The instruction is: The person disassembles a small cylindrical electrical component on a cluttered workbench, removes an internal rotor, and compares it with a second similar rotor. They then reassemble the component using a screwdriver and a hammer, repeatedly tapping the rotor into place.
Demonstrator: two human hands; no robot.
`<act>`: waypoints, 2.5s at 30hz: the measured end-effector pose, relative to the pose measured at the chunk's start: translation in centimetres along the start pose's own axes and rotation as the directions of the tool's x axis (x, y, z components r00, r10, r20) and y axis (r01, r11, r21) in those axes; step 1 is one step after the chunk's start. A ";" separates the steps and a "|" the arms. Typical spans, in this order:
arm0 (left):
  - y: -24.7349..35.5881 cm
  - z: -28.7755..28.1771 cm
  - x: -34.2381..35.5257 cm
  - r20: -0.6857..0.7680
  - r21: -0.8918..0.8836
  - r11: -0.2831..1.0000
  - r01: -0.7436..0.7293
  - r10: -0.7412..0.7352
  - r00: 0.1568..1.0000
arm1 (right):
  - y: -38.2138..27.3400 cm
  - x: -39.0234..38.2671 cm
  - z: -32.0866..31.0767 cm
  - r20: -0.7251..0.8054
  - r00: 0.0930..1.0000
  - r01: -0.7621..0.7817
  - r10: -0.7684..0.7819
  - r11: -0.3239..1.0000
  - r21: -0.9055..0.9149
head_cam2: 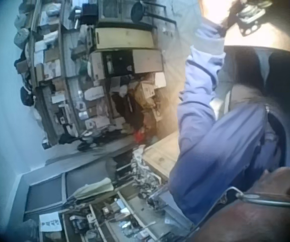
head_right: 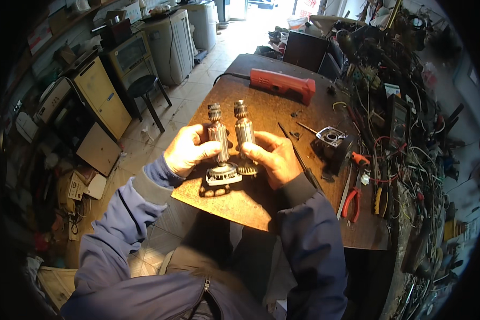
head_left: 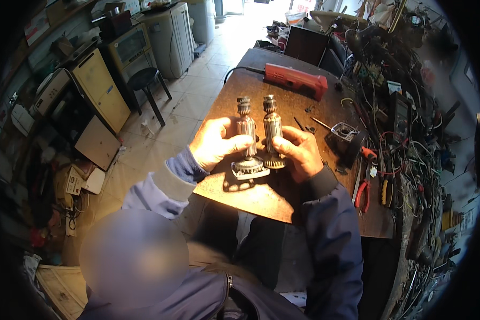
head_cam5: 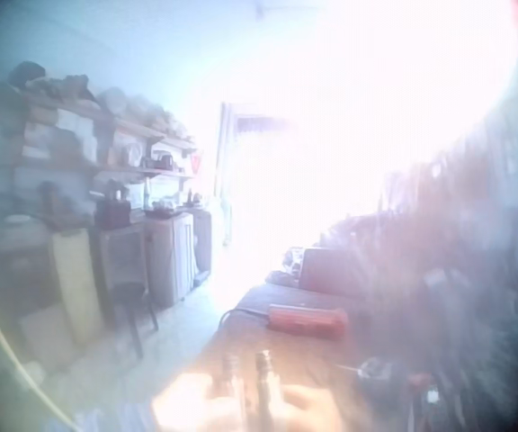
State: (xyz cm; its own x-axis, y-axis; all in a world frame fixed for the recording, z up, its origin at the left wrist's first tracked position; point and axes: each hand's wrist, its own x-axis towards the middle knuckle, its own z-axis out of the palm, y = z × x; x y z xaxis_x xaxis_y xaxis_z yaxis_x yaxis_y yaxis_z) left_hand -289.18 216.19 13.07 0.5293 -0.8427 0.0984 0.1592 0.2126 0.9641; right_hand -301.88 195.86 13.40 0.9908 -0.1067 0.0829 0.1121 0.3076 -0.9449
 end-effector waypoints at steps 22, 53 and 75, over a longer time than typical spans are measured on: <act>0.5 0.3 0.6 -0.050 -0.073 0.992 0.101 -0.105 0.993 | 0.8 0.5 -0.1 -0.061 0.998 -0.008 0.015 0.995 0.104; 0.1 0.0 0.8 -0.029 -0.124 0.985 0.118 -0.122 0.992 | 0.6 0.5 -0.1 -0.057 0.998 -0.019 0.024 0.996 0.087; 0.0 0.1 0.2 -0.094 -0.185 0.981 0.057 -0.076 0.993 | 0.2 -0.6 0.1 -0.055 0.815 -0.157 -0.577 -0.128 -0.979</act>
State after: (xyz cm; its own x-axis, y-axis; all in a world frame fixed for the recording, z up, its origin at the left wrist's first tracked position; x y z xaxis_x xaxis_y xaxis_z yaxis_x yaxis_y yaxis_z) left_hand -289.11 215.99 13.08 0.5914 -0.8064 0.0017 0.3404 0.2516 0.9060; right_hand -302.39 196.11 13.16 0.7388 -0.3162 0.5951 -0.2435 -0.9487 -0.2017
